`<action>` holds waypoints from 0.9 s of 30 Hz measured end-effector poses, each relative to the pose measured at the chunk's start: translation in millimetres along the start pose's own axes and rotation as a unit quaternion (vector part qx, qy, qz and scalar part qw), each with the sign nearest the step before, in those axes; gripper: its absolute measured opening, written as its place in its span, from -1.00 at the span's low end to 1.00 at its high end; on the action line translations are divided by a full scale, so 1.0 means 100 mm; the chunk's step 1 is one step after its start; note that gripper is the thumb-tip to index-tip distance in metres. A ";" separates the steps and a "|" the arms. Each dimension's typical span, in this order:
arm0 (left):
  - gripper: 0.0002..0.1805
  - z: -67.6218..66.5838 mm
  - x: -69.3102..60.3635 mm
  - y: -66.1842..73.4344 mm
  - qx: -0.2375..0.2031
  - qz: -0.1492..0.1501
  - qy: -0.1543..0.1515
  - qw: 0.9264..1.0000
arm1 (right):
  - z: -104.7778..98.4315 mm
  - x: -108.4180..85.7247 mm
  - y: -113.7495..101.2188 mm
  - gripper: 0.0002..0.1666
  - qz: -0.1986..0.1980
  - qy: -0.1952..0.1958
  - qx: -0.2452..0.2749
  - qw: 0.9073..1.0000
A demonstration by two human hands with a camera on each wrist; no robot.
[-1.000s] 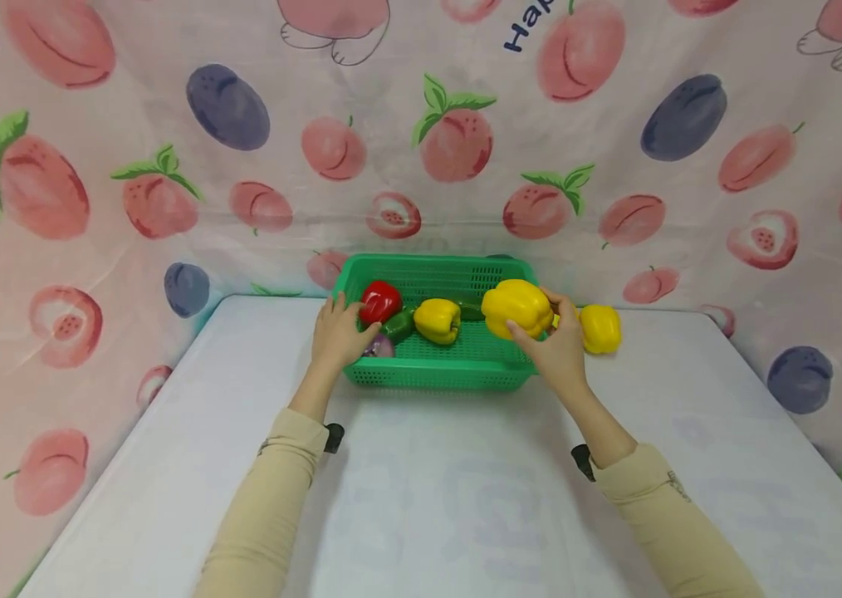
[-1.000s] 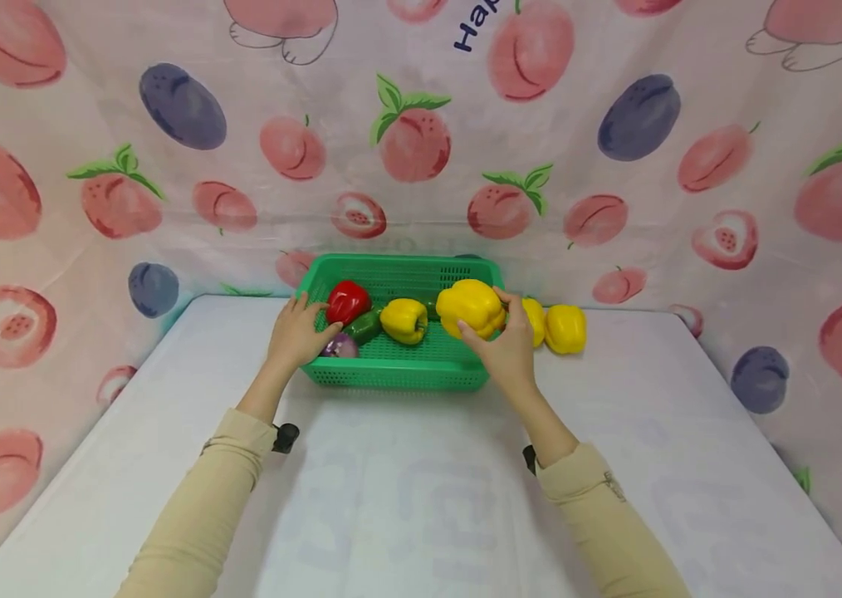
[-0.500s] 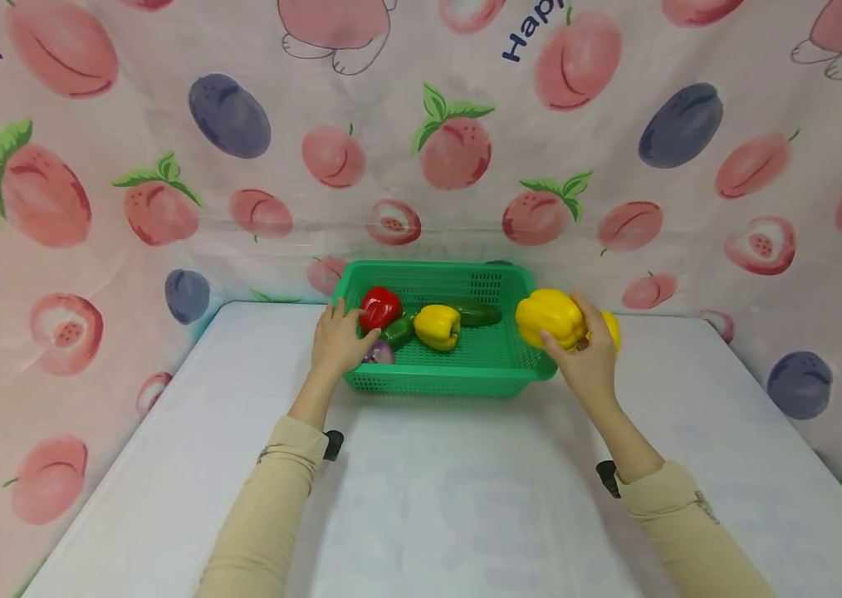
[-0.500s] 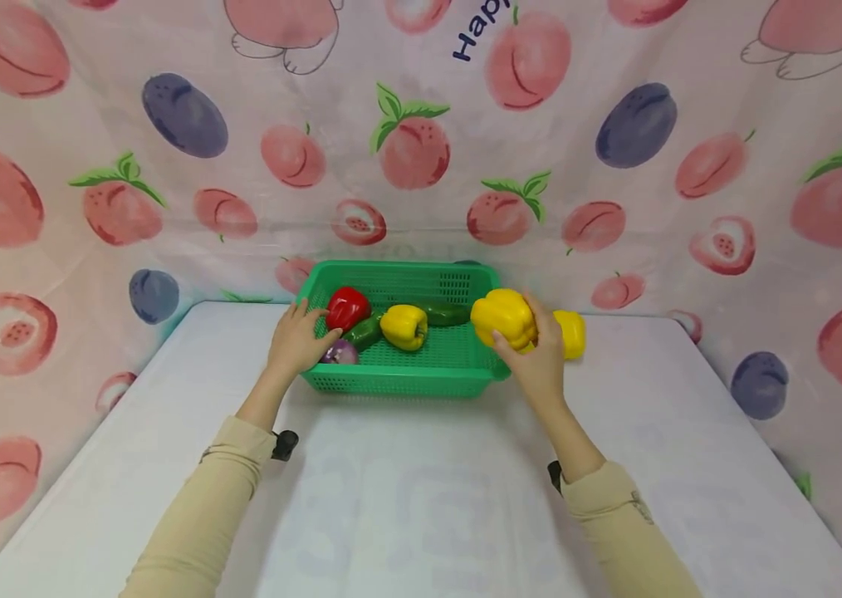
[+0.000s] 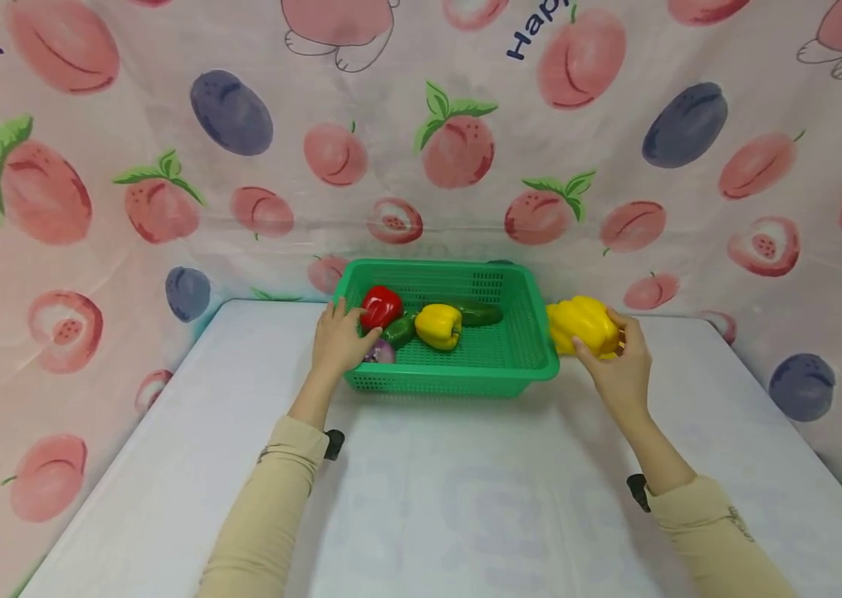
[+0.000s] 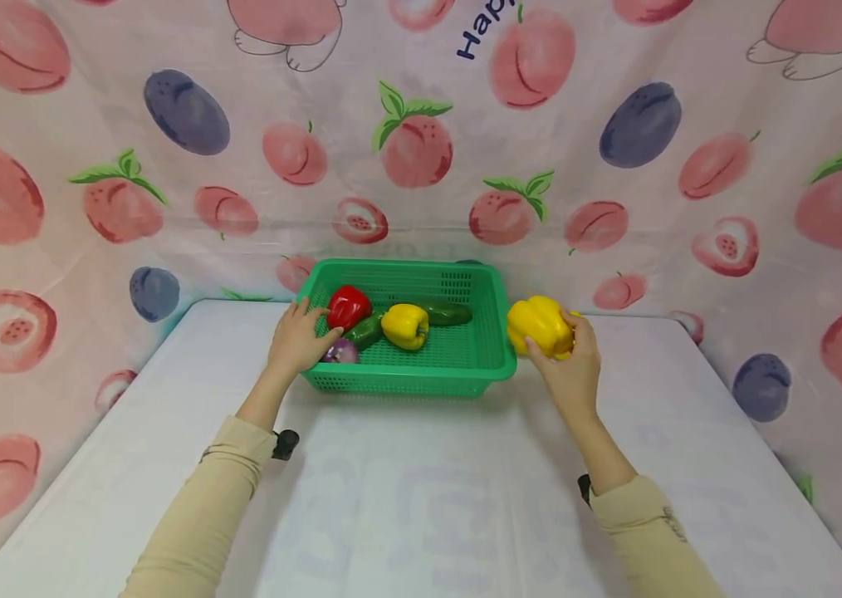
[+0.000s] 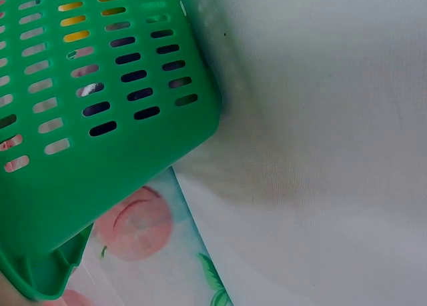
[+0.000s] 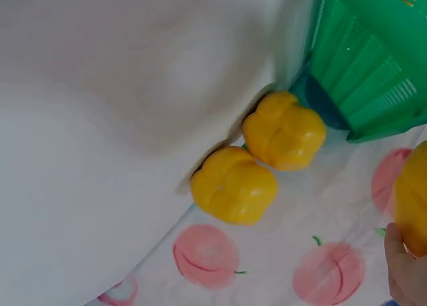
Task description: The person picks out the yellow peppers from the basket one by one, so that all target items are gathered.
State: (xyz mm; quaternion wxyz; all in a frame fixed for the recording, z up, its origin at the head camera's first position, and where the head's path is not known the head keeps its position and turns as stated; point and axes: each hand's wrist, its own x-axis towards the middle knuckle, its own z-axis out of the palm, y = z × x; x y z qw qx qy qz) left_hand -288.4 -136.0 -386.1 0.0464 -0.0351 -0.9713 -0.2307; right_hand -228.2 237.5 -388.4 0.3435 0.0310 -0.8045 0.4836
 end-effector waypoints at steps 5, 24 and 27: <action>-0.40 -0.01 0.00 -0.01 -0.001 -0.001 0.005 1.000 | -0.06 0.01 0.08 -0.36 -0.004 0.003 -0.041 0.999; -0.39 0.00 0.02 -0.01 0.009 0.007 0.003 1.000 | -0.07 -0.11 0.27 -0.35 0.080 -0.040 -0.061 0.994; -0.39 0.01 0.02 -0.01 0.010 0.008 0.004 1.000 | -0.05 -0.14 0.32 -0.34 0.092 -0.050 -0.058 0.993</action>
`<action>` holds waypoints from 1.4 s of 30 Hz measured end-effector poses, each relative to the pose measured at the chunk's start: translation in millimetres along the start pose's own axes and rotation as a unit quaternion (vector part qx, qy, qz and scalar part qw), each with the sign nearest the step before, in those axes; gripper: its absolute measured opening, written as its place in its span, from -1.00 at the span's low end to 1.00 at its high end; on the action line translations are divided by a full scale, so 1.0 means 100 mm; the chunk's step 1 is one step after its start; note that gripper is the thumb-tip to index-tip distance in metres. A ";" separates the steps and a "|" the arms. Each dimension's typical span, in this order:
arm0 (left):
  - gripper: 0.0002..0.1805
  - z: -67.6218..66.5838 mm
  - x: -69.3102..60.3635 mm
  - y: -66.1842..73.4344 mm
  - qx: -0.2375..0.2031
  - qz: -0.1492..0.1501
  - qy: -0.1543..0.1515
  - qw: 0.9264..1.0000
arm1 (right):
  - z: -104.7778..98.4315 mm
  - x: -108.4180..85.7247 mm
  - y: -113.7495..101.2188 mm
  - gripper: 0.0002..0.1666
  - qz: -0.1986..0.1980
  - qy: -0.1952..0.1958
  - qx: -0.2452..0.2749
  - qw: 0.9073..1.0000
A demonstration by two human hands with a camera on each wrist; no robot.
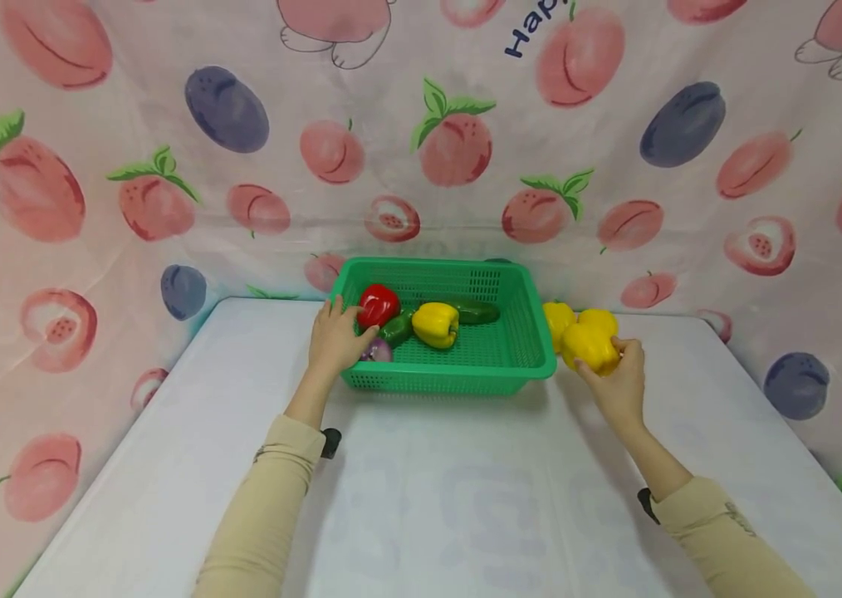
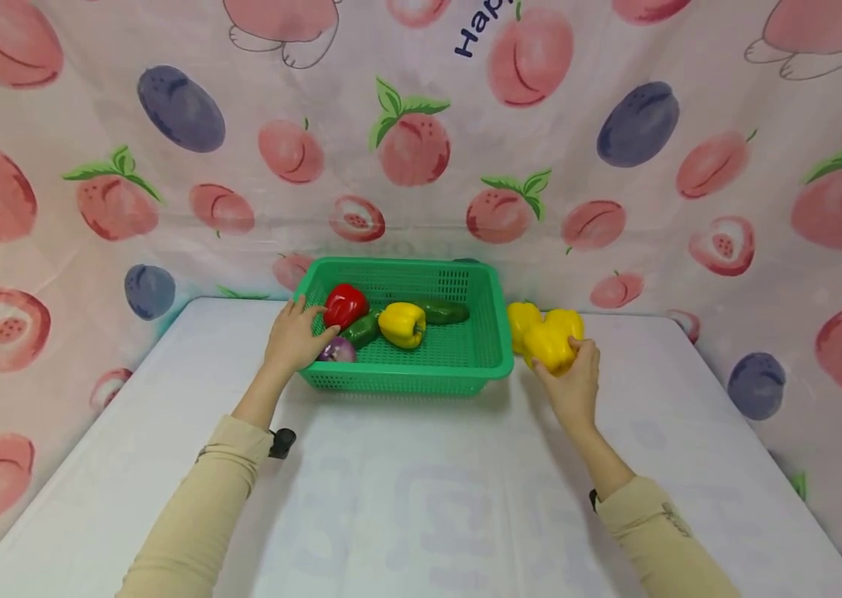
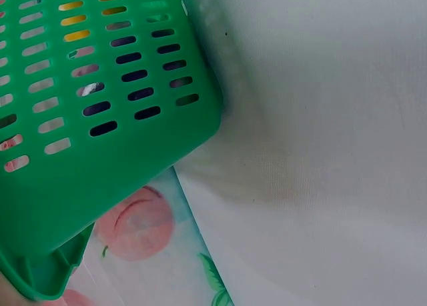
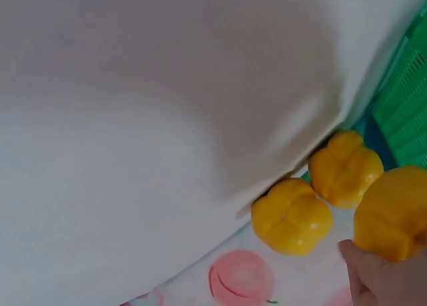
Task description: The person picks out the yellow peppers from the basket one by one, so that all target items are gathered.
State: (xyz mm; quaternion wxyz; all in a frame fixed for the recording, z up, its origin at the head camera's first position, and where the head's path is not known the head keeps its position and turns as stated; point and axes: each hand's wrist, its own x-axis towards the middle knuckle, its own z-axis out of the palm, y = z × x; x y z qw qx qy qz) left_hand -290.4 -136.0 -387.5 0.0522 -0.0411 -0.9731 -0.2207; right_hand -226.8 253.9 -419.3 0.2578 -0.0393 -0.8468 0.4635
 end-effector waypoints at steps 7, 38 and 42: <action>-0.40 0.00 -0.01 0.00 -0.004 -0.003 -0.003 1.000 | 0.08 -0.02 0.07 -0.35 0.026 -0.025 -0.025 0.999; -0.40 0.01 -0.02 0.01 -0.011 -0.006 -0.005 1.000 | 0.15 -0.04 0.10 -0.12 0.076 -0.147 -0.086 0.982; -0.40 0.01 -0.01 0.00 -0.009 -0.003 -0.001 1.000 | 0.11 0.02 0.07 -0.02 0.063 -0.191 -0.134 0.970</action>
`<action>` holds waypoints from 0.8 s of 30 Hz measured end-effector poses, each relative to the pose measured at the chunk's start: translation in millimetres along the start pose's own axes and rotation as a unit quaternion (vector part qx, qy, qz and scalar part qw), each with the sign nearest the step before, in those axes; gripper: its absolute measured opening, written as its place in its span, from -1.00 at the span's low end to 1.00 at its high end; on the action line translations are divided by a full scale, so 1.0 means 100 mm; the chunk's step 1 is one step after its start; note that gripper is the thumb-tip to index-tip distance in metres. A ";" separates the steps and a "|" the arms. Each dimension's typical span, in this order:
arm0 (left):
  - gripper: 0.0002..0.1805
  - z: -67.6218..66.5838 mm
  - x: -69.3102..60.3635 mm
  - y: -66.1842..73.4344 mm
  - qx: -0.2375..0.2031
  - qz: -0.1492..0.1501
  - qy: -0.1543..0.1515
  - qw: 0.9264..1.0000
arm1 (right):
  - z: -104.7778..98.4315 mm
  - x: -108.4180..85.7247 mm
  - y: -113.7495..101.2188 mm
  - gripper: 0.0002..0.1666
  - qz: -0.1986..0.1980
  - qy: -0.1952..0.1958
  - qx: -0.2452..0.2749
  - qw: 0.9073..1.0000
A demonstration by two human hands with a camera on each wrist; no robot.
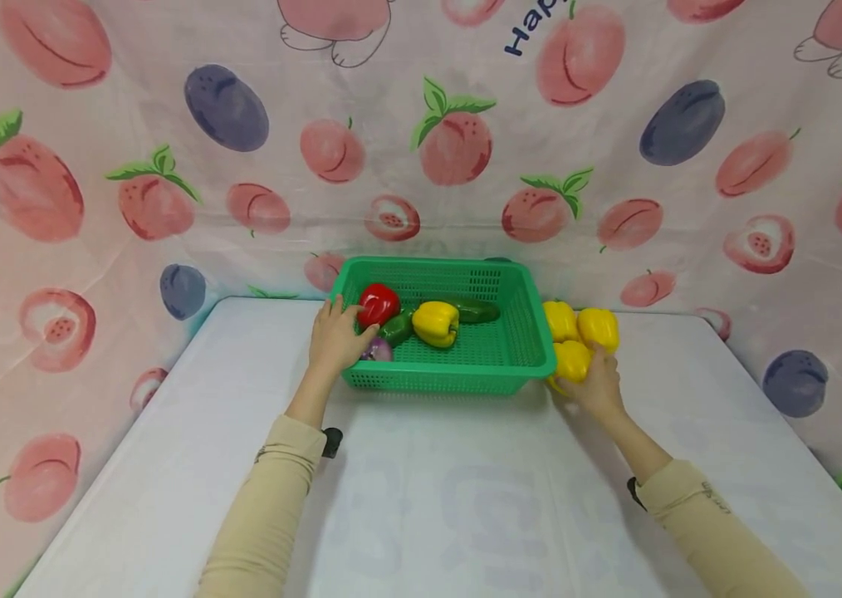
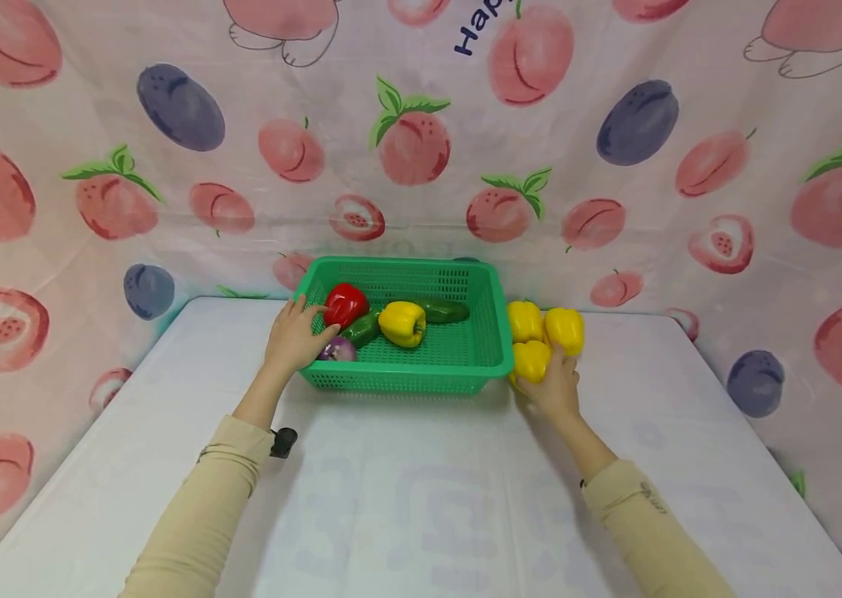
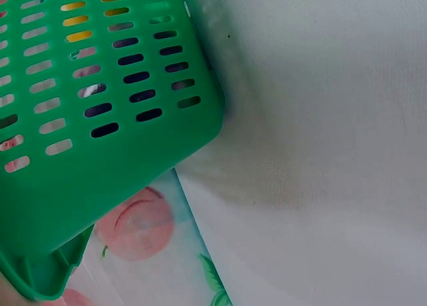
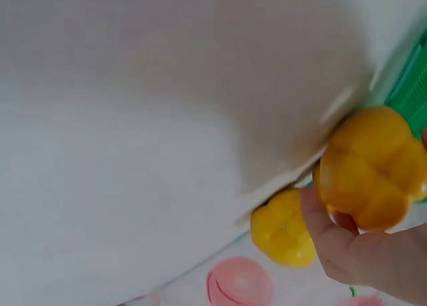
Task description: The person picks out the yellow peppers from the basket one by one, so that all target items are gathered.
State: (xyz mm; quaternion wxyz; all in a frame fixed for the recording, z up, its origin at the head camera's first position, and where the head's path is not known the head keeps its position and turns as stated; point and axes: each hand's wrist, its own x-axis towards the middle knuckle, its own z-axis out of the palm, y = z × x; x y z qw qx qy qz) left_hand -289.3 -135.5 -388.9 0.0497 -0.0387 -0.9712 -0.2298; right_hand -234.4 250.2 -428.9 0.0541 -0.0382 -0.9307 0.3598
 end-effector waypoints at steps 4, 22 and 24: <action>-0.40 0.00 0.00 -0.01 0.000 0.002 0.006 1.000 | -0.06 0.05 -0.01 0.06 0.007 -0.037 -0.043 0.998; -0.40 -0.02 -0.02 0.02 -0.006 -0.001 0.003 1.000 | -0.05 0.15 -0.02 0.06 -0.020 -0.068 -0.028 0.997; -0.40 -0.02 -0.02 0.02 -0.003 0.000 0.003 1.000 | -0.05 0.15 -0.02 0.06 -0.024 -0.068 -0.027 0.997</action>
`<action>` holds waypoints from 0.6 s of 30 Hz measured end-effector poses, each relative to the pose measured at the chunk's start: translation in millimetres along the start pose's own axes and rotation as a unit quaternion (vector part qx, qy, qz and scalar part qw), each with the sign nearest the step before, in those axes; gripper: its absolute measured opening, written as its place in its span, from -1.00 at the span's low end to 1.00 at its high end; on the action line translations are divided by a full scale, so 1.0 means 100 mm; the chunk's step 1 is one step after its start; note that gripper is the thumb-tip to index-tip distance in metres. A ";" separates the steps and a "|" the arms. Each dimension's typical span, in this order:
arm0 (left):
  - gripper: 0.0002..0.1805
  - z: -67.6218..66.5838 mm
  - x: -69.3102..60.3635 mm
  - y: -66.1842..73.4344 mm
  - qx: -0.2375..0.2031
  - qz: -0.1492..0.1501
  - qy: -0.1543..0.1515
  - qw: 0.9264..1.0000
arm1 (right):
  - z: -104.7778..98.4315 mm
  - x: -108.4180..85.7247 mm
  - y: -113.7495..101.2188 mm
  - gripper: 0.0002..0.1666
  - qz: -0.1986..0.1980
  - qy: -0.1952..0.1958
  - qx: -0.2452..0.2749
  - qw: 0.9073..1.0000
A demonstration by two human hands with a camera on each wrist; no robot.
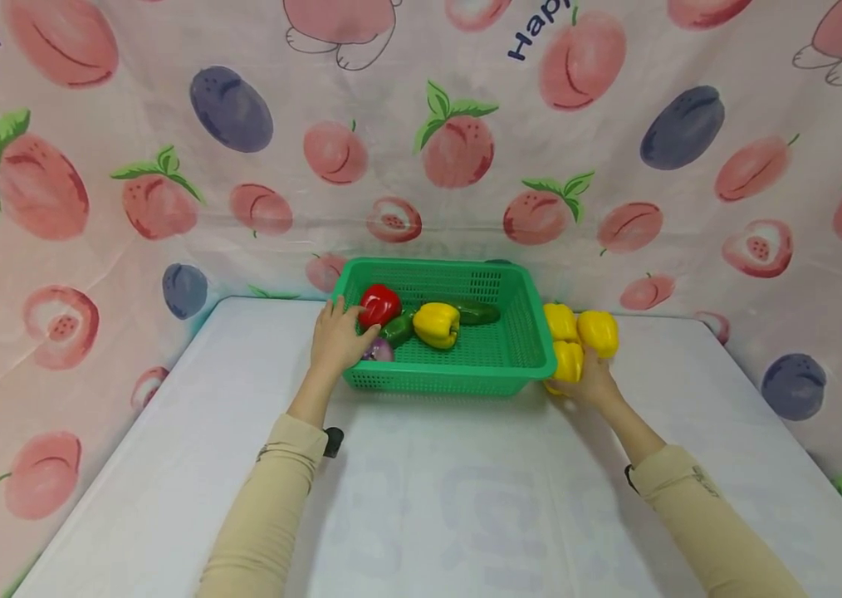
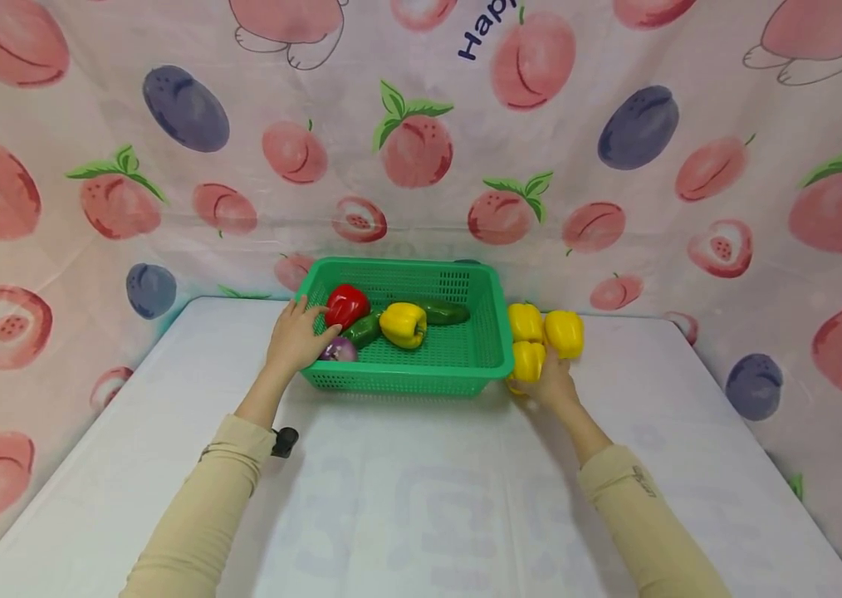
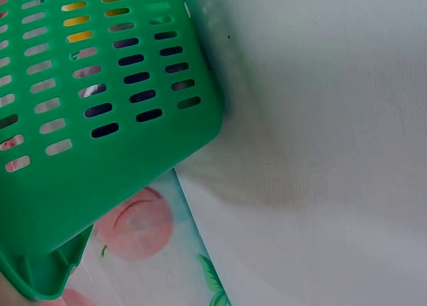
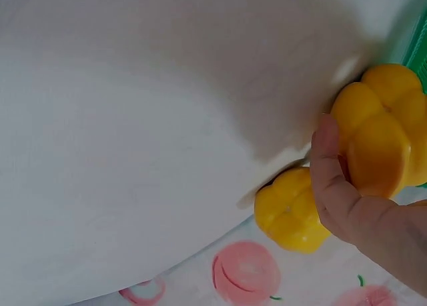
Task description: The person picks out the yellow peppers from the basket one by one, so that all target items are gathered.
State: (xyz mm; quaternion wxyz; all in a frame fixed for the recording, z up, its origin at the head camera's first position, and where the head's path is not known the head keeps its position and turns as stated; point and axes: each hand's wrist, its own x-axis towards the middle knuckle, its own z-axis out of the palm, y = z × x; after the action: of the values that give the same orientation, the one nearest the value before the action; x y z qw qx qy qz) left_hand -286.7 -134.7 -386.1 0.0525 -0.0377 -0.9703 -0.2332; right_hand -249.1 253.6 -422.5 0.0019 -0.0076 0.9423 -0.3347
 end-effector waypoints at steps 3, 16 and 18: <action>-0.40 0.00 0.00 0.00 0.002 0.002 0.000 1.000 | -0.02 0.00 0.00 0.05 0.002 -0.007 -0.006 1.000; -0.41 0.01 0.00 0.00 0.005 0.006 0.008 1.000 | -0.07 0.04 0.10 0.34 0.043 -0.069 -0.029 0.996; -0.41 0.01 0.01 0.00 0.003 0.004 0.009 1.000 | -0.08 0.04 0.10 0.33 0.043 -0.067 -0.029 0.996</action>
State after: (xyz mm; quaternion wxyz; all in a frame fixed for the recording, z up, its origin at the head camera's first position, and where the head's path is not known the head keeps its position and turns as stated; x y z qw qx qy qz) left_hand -287.4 -134.7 -387.1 0.0621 -0.0396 -0.9702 -0.2308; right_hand -252.9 266.2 -422.1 0.0793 0.0099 0.9487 -0.3058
